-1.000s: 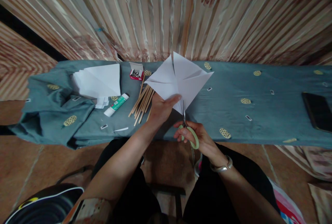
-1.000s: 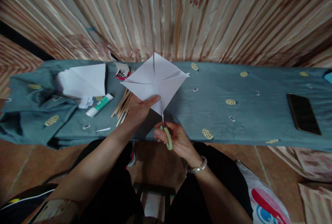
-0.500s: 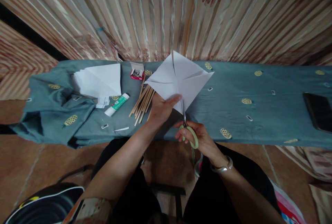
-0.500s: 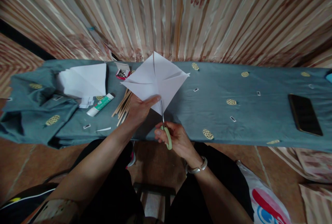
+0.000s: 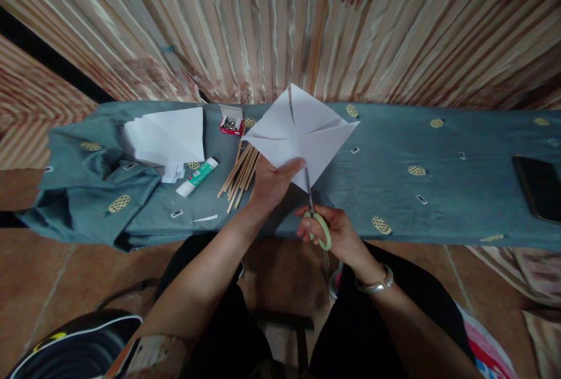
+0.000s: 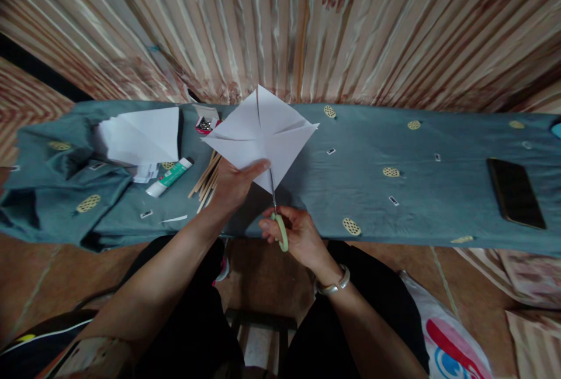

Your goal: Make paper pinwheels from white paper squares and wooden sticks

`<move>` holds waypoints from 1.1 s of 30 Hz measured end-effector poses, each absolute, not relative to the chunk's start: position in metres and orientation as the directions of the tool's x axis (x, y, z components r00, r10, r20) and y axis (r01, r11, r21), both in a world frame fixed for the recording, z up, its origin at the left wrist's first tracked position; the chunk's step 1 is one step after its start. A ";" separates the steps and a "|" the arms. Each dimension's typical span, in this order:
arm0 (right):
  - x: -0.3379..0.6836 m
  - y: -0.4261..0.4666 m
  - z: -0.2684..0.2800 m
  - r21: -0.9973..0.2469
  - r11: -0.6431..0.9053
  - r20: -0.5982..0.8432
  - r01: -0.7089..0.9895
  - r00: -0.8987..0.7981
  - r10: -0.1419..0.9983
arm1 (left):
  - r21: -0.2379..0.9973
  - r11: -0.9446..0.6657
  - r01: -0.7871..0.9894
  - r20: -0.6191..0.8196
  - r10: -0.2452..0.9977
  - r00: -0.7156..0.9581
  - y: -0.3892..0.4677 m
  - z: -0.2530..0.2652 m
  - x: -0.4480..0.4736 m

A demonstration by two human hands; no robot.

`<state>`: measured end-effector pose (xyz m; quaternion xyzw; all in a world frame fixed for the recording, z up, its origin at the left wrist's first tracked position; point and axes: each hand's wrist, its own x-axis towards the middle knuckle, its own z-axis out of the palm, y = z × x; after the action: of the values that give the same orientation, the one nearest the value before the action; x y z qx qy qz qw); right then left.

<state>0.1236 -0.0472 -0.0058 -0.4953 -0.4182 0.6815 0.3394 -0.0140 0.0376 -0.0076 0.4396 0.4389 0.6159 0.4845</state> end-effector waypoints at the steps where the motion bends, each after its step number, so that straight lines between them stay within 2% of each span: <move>1: 0.123 -0.047 -0.006 -0.906 -0.422 -0.394 -0.042 -0.279 0.876 | 0.966 -0.153 -0.208 0.124 0.981 -0.146 0.038 -0.009 -0.014; 13: 0.121 -0.048 -0.008 -0.898 -0.438 -0.418 -0.036 -0.237 0.877 | 0.964 -0.186 -0.189 0.159 0.976 -0.149 0.040 -0.012 -0.015; 33: 0.121 -0.049 -0.008 -0.898 -0.439 -0.431 0.018 -0.229 0.873 | 0.958 -0.138 -0.250 0.099 0.982 -0.162 0.037 -0.008 -0.024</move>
<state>0.1212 -0.0487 -0.0083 -0.5304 -0.4200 0.6620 0.3227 -0.0236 0.0368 -0.0078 0.4208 0.4350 0.6261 0.4917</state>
